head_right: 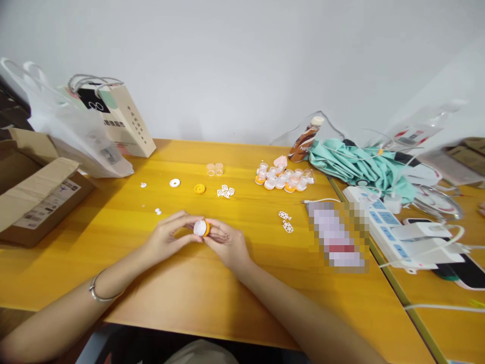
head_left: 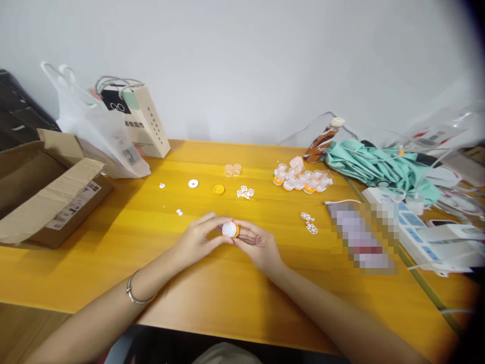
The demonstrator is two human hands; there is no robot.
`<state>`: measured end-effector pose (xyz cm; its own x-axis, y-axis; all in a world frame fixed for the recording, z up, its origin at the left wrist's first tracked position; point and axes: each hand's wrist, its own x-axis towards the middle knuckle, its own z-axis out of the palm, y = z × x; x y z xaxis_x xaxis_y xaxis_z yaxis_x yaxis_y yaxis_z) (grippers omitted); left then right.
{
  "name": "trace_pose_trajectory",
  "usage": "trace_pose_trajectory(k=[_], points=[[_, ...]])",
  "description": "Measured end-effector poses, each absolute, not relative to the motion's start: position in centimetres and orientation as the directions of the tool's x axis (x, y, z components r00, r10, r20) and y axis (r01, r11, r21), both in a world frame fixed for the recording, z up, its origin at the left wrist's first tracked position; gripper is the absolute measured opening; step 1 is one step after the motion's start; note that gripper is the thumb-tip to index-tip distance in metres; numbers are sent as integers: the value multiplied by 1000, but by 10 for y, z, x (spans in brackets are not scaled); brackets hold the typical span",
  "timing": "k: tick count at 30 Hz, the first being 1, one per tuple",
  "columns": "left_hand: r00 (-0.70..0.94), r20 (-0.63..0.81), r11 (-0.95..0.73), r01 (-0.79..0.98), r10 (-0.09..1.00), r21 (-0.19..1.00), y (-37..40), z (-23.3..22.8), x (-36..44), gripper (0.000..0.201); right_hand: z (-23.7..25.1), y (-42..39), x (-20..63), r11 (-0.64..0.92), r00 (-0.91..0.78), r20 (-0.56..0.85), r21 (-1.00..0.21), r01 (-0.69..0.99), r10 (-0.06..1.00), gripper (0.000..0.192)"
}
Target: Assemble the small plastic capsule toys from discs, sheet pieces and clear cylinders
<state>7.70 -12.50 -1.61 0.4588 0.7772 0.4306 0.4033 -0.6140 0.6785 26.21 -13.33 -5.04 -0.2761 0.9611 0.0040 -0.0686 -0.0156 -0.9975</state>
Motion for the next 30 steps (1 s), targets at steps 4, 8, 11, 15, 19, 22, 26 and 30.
trace_pose_trajectory(k=[4,8,11,15,19,22,26,30], points=[[439,440,-611,409,783,678,-125,-18,78,35,-47,-134,261,-39,-283,-2,-991,-124,959,36],[433,448,-615,422,782,666,-126,-19,78,35,-48,-136,261,-4,-285,30,-993,-118,958,37],[435,441,-612,432,785,663,-126,-20,78,35,-50,-137,261,57,-299,79,-995,-82,951,38],[448,437,-618,440,780,652,-128,-19,79,35,-51,-140,261,143,-307,143,-989,-23,941,39],[496,433,-650,454,753,610,-129,-16,79,36,-49,-140,262,213,-331,190,-976,33,924,41],[533,405,-658,470,743,588,-130,-12,77,35,-50,-139,262,222,-339,193,-974,49,921,41],[589,351,-667,490,728,562,-129,-6,75,32,-54,-136,263,185,-371,160,-982,32,915,40],[623,307,-673,517,719,529,-128,-4,73,31,-57,-134,262,132,-396,136,-991,-38,908,37]])
